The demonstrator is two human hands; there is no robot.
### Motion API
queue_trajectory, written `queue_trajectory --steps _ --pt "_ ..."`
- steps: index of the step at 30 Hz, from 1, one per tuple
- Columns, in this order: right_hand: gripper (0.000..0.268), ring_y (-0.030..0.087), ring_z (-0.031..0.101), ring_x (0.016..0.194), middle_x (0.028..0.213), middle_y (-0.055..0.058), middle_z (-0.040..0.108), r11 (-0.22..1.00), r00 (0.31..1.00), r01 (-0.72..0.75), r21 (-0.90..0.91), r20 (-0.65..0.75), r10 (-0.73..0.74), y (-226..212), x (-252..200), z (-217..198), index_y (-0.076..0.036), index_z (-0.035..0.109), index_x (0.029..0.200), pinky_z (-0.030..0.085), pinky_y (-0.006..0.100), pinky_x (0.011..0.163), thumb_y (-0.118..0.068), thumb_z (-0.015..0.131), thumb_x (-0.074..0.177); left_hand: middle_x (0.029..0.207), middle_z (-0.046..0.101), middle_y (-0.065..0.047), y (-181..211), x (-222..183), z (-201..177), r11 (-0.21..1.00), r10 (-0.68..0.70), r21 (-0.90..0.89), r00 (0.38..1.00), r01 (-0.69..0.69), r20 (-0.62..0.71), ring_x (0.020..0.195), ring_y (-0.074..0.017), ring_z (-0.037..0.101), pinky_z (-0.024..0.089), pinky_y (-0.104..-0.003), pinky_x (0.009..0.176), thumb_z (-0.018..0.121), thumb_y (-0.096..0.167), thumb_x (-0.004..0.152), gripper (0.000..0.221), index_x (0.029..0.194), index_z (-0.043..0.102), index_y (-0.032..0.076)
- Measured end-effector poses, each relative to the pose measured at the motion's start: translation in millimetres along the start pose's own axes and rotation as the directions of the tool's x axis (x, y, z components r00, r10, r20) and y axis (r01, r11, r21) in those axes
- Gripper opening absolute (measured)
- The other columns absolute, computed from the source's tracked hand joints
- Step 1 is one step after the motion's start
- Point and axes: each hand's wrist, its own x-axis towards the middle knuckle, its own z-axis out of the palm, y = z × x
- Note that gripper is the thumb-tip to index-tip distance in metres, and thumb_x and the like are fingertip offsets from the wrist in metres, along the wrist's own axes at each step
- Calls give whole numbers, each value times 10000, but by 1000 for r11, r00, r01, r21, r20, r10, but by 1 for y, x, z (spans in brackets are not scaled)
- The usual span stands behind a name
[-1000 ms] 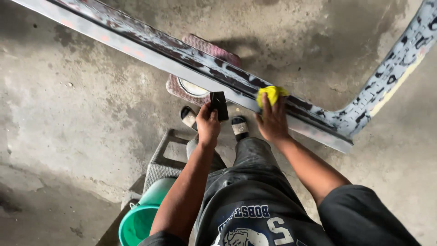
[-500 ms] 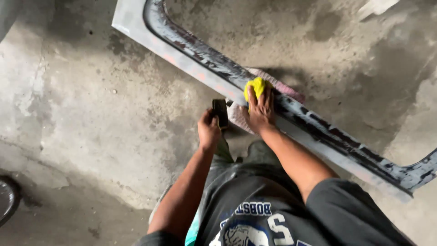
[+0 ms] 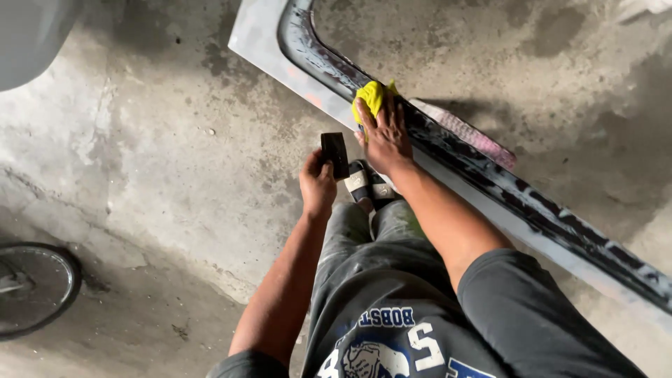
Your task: The person wipes the black rubber weather stripping along the edge of a white car door using a yellow cloth. They repeatedly dip the cloth into a green bucket of water and continue wiping the same strip along the door frame.
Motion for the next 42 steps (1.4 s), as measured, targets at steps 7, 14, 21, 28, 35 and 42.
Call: queue_trajectory --steps 7,14,21,28,35,42 --pt "624 437 293 1537 1652 253 353 995 987 -24 -97 -162 8 113 -133 3 -176 366 1600 185 563 1264 -217 585 1017 1152 724 -84 -15 6 15 994 48 90 992 -59 115 1071 -142 665 515 -265 951 565 -49 975 303 1273 620 -43" --pt "747 518 255 1505 1622 315 279 921 879 -389 -14 -306 366 102 -162 35 -117 298 1644 206 624 1232 -387 590 1011 1127 728 -80 18 45 7 991 30 120 968 -62 251 1036 -139 653 508 -266 934 589 -36 963 305 1264 638 -41" --pt "795 568 247 1475 1611 330 280 932 855 -349 103 -371 361 -32 10 92 -131 284 1654 209 633 1227 -458 629 1018 1179 694 -64 8 163 -87 968 110 176 932 -179 344 1092 -144 638 499 -282 973 607 -23 943 320 1262 620 -42" --pt "725 555 254 1489 1602 310 307 918 823 -277 286 -422 380 -193 184 54 -183 284 1643 227 626 1220 -373 619 1030 1095 712 -69 121 257 -175 992 -31 127 921 -21 388 974 -141 654 558 -299 879 552 -13 986 292 1260 650 -37" --pt "672 357 348 1550 1684 161 358 911 843 -386 149 -344 413 -121 115 72 -272 377 1650 223 498 1306 -155 604 1028 1038 698 -22 145 280 -156 969 -5 213 855 -123 518 937 -82 626 519 -236 828 570 8 958 293 1241 641 -16" --pt "673 365 239 1558 1697 202 288 532 430 -770 353 -330 840 -35 7 74 -276 365 1643 185 537 1271 -186 626 1029 858 660 -5 149 261 -93 904 -87 369 751 -216 654 769 -57 564 455 -232 665 579 39 961 254 1186 698 26"
